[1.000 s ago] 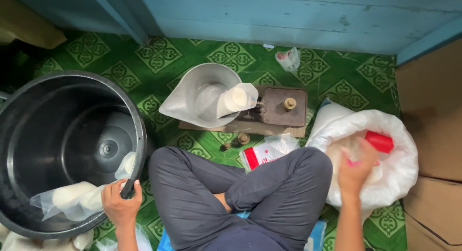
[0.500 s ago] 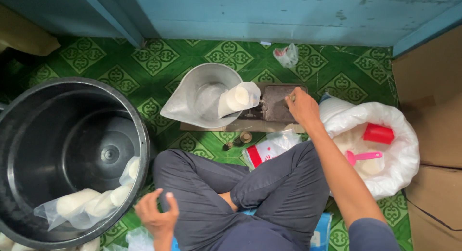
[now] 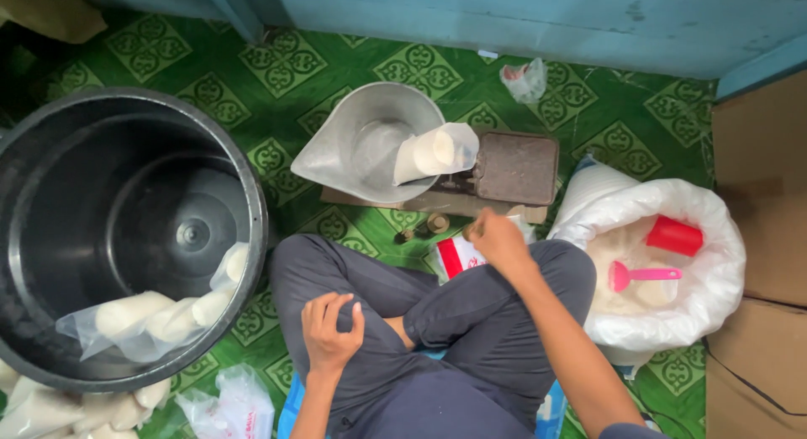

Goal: The person scoops white powder from a large sack into a small plastic bag using a pink scoop. They then place the filled bag into a metal bowl. The person repeats this process multiple times.

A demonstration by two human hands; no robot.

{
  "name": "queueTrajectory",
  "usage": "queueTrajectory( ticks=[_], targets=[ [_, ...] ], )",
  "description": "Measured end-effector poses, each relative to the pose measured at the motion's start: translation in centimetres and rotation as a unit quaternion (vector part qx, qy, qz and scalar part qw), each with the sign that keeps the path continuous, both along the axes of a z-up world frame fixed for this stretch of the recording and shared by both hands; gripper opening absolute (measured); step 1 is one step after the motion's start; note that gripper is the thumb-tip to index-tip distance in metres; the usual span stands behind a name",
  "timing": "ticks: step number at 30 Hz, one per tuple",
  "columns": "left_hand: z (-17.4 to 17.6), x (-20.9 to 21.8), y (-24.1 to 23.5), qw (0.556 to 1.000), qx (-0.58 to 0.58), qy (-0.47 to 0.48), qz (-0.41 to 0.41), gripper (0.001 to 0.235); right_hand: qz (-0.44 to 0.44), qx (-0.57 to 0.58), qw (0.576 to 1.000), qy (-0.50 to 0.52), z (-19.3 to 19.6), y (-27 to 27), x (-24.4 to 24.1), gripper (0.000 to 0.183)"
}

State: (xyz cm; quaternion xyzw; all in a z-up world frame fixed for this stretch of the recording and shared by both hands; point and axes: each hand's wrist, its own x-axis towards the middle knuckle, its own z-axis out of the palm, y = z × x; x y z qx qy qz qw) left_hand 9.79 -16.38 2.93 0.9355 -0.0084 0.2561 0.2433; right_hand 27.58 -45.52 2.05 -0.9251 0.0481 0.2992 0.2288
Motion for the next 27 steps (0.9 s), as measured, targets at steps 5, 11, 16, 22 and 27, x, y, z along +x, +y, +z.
queueTrajectory(
  ticks=[5, 11, 16, 22, 27],
  targets=[
    [0.6, 0.7, 0.6, 1.0, -0.003, -0.007, 0.003, 0.01, 0.091, -0.086, 0.992, -0.032, -14.7, -0.7, -1.7, 0.024],
    [0.0, 0.6, 0.6, 1.0, -0.013, 0.016, 0.008, 0.008, 0.084, -0.144, 0.986, 0.013, -20.4, -1.8, -1.9, 0.03],
    [-0.3, 0.9, 0.1, 0.999, -0.028, 0.032, -0.012, 0.01, 0.085, -0.139, 0.986, 0.039, -18.2, -1.7, -1.5, 0.036],
    [-0.1, 1.6, 0.4, 0.998, -0.041, 0.04, -0.019, 0.011, 0.047, -0.12, 0.987, 0.1, 2.2, 2.1, 1.8, 0.046],
    [0.7, 2.4, 0.5, 0.998, -0.05, 0.012, -0.018, 0.008, 0.05, 0.182, 0.927, -0.324, 10.4, 1.9, 4.6, 0.044]
  ],
)
